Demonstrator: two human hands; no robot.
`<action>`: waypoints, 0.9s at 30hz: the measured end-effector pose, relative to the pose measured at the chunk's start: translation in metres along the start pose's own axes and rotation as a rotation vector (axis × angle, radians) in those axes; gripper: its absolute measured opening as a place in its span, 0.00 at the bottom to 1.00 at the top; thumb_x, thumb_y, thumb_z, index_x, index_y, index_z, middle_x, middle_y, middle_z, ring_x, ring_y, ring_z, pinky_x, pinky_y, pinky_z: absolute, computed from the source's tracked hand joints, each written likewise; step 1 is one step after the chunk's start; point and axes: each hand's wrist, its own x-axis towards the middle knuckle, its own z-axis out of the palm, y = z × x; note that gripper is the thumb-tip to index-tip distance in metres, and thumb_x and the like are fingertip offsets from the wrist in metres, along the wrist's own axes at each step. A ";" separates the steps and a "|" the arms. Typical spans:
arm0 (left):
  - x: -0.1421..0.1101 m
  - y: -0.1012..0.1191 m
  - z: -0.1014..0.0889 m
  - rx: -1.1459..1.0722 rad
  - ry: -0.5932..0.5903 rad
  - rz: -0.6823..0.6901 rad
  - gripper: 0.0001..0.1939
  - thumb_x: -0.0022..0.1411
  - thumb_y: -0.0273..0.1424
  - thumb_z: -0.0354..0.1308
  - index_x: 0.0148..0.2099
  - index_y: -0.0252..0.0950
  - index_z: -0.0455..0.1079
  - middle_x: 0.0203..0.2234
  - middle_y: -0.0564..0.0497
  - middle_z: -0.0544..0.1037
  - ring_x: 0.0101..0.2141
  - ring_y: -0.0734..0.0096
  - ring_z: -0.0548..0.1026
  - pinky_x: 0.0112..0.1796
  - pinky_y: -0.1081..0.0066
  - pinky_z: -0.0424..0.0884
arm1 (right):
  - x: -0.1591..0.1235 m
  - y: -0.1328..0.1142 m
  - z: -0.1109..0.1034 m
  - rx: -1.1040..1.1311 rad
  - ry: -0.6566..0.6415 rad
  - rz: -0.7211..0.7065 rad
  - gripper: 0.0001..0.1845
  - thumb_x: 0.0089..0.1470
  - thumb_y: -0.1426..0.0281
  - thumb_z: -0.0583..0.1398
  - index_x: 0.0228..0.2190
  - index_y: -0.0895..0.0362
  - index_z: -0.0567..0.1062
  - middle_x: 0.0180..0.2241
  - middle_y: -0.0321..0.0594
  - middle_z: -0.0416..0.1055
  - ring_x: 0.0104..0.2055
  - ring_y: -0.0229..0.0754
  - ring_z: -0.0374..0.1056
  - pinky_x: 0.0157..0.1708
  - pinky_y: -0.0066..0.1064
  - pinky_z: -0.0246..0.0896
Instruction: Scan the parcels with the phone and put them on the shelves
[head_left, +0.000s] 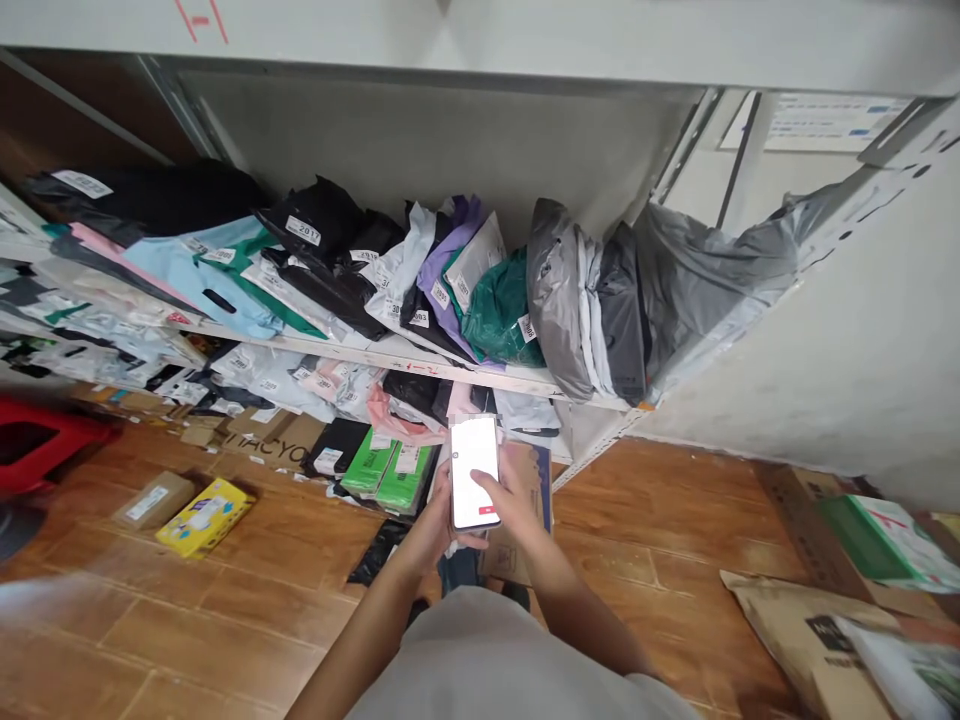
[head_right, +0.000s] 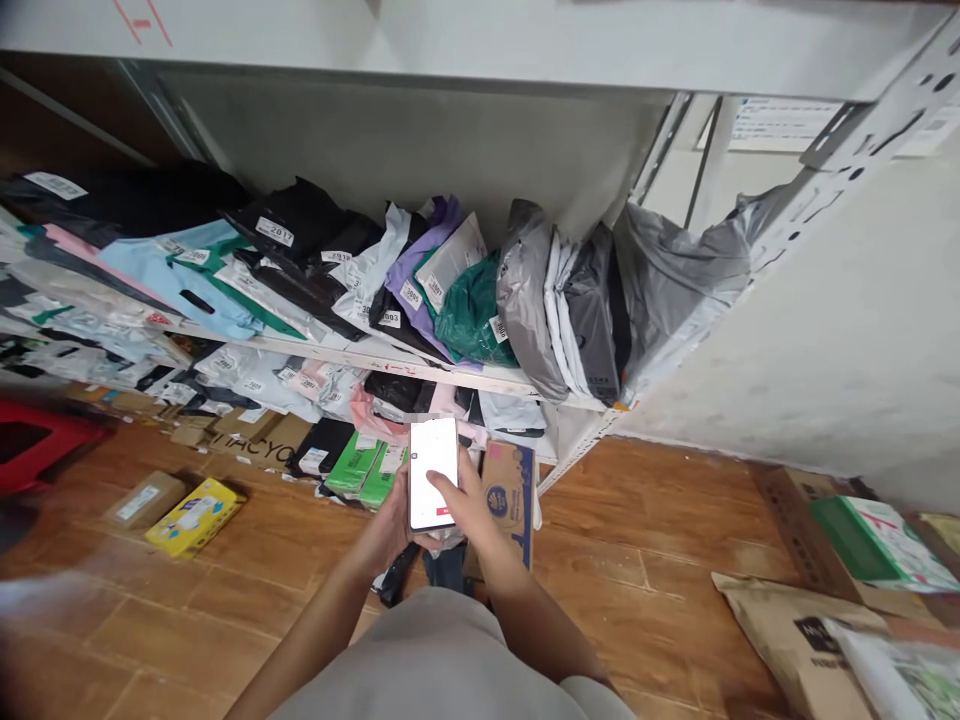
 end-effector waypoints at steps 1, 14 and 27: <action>-0.001 0.000 0.000 0.011 0.002 0.002 0.38 0.62 0.53 0.55 0.69 0.53 0.47 0.61 0.43 0.64 0.51 0.48 0.74 0.30 0.62 0.80 | -0.001 -0.001 0.003 0.000 0.013 -0.004 0.22 0.50 0.66 0.63 0.48 0.53 0.70 0.42 0.39 0.75 0.42 0.51 0.71 0.39 0.37 0.68; -0.008 0.012 -0.004 0.007 0.041 0.020 0.38 0.63 0.44 0.55 0.71 0.51 0.45 0.62 0.43 0.64 0.51 0.40 0.72 0.22 0.65 0.78 | -0.006 -0.002 -0.008 0.130 -0.221 0.017 0.28 0.48 0.72 0.55 0.52 0.53 0.71 0.48 0.39 0.75 0.50 0.53 0.70 0.46 0.39 0.67; -0.015 0.013 -0.005 -0.031 -0.015 -0.022 0.43 0.57 0.32 0.56 0.71 0.53 0.44 0.65 0.44 0.60 0.48 0.41 0.75 0.24 0.59 0.80 | -0.015 -0.002 -0.009 0.141 -0.232 -0.004 0.33 0.47 0.74 0.58 0.56 0.50 0.68 0.52 0.36 0.72 0.55 0.52 0.66 0.53 0.40 0.62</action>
